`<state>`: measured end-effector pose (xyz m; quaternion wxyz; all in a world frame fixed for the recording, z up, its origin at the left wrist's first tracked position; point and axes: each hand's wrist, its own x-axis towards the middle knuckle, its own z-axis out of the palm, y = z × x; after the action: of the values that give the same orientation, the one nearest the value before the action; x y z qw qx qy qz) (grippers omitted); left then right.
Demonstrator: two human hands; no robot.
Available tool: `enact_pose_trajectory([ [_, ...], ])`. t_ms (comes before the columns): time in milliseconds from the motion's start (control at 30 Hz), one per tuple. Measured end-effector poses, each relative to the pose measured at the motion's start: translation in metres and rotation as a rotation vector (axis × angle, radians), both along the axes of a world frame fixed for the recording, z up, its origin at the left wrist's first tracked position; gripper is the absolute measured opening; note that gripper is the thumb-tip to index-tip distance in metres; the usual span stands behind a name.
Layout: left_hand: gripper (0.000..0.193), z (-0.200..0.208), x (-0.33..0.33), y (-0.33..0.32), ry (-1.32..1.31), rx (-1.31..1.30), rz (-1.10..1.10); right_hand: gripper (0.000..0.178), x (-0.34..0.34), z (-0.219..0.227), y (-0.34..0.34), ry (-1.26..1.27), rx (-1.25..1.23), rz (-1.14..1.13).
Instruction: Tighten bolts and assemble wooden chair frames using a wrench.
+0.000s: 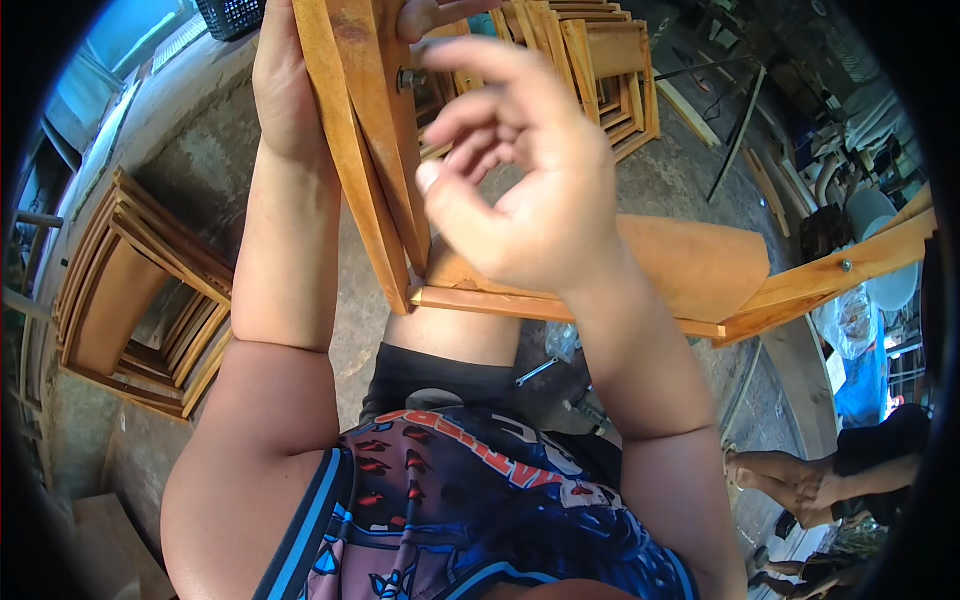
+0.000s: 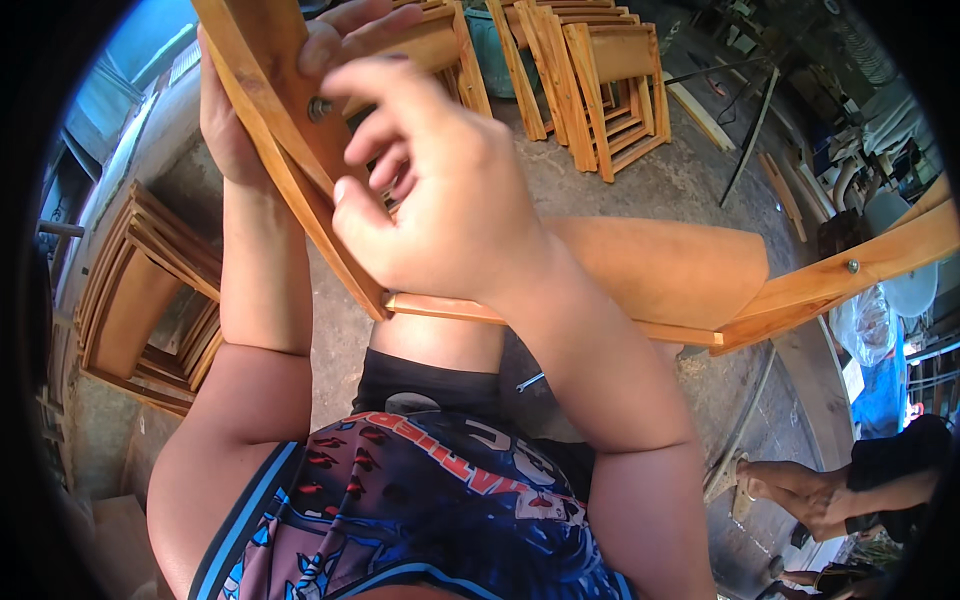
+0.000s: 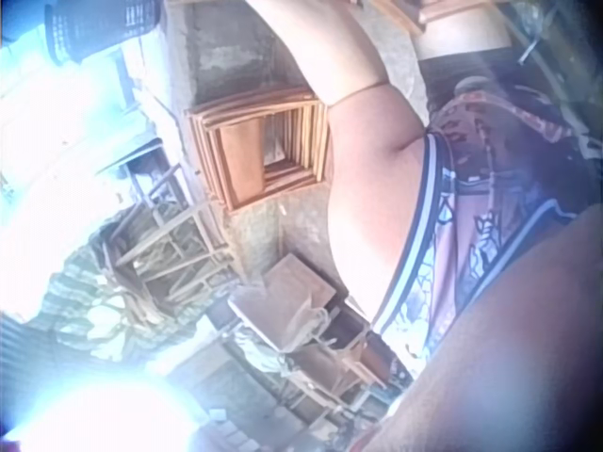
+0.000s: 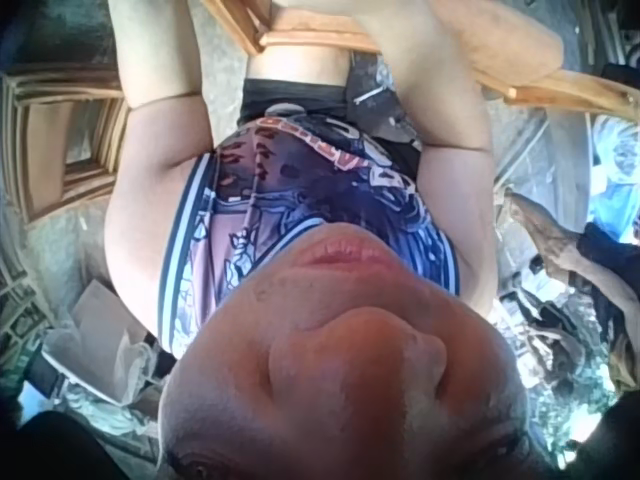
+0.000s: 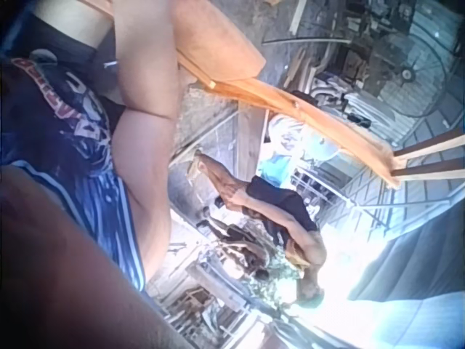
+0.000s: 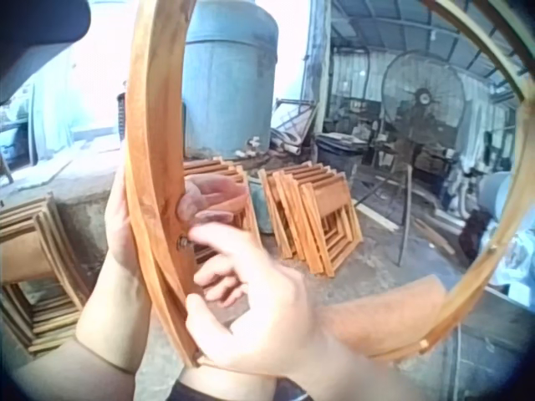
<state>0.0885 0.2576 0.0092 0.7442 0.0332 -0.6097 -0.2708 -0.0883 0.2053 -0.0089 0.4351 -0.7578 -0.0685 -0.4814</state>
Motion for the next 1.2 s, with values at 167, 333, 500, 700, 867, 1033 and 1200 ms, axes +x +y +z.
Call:
enact_pose_trajectory([
  [167,0.076,0.003,-0.008,0.011,0.190,0.291,0.057,0.037,-0.006,0.020,-0.003,0.306,-0.047,-0.140],
  [333,0.078,0.008,-0.016,0.010,0.204,0.290,0.064,0.024,0.021,0.008,-0.012,0.005,-0.159,-0.143],
  [500,0.076,0.007,-0.015,0.004,0.087,0.061,0.061,0.015,0.025,0.004,-0.016,-0.154,-0.389,-0.302],
  [700,0.080,0.003,-0.016,0.015,0.205,0.234,-0.067,0.011,0.027,0.001,-0.006,-0.232,-0.376,-0.385],
  [867,0.083,0.004,-0.020,0.013,0.227,0.206,-0.064,0.011,0.019,0.003,0.005,-0.020,-0.345,-0.384],
  [1033,0.080,0.010,-0.030,0.007,0.147,0.156,0.026,0.013,0.022,-0.003,-0.003,-0.238,-0.218,-0.207],
  [1200,0.084,0.007,-0.029,0.011,0.148,0.148,0.029,0.014,0.020,0.001,0.008,-0.133,-0.342,-0.360],
])
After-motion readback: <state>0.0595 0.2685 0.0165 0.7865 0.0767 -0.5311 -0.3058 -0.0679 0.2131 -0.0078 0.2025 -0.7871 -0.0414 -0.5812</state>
